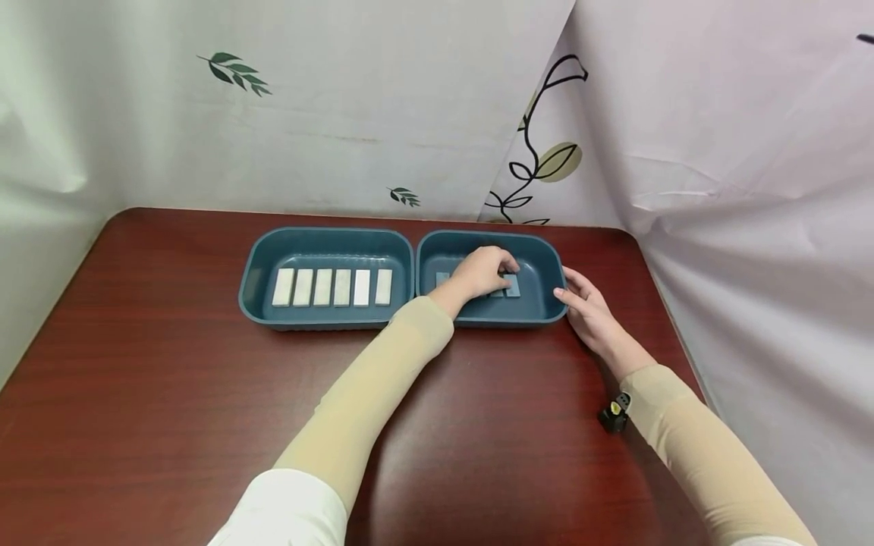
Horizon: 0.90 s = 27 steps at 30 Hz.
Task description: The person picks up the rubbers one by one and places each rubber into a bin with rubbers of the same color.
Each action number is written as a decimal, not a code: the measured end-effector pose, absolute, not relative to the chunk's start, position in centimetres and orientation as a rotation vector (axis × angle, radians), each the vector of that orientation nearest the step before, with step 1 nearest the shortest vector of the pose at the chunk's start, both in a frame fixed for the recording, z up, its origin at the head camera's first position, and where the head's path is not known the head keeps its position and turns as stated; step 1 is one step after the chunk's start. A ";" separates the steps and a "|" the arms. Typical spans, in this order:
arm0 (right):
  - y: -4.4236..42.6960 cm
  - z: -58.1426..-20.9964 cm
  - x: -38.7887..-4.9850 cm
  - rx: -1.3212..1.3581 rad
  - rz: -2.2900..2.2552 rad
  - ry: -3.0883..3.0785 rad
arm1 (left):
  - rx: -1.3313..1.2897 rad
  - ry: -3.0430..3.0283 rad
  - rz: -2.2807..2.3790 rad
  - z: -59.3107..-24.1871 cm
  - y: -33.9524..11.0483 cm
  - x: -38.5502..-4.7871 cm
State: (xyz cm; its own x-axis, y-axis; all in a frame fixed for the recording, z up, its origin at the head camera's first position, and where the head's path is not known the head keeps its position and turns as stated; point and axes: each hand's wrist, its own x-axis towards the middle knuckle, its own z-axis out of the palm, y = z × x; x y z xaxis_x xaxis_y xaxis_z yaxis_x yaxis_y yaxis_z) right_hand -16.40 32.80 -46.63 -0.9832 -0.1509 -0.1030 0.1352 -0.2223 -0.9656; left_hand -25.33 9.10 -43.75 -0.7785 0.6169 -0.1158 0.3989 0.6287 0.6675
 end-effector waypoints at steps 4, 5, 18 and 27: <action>32.7 -46.7 -16.4 -0.018 -2.335 1.823 | 0.809 2.539 0.965 -43.8 9.0 -25.1; 32.7 -46.7 -16.4 -0.016 -2.339 1.824 | 0.809 2.544 0.981 -43.8 9.0 -25.0; 32.6 -46.6 -16.3 0.004 -2.305 1.868 | 0.936 2.581 1.112 -41.0 7.4 -24.8; 31.9 -45.5 -16.3 0.067 -2.254 1.948 | 1.103 2.660 1.011 -37.9 2.8 -24.1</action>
State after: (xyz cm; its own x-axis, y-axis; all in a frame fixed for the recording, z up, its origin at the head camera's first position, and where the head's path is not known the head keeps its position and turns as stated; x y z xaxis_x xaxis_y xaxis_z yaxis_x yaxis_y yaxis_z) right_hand -16.32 31.90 -45.55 -0.9859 -0.0926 -0.1393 0.1512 -0.1381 -0.9788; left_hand -24.07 2.76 -37.93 -0.7352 0.6585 0.1609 0.5990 0.5201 0.6089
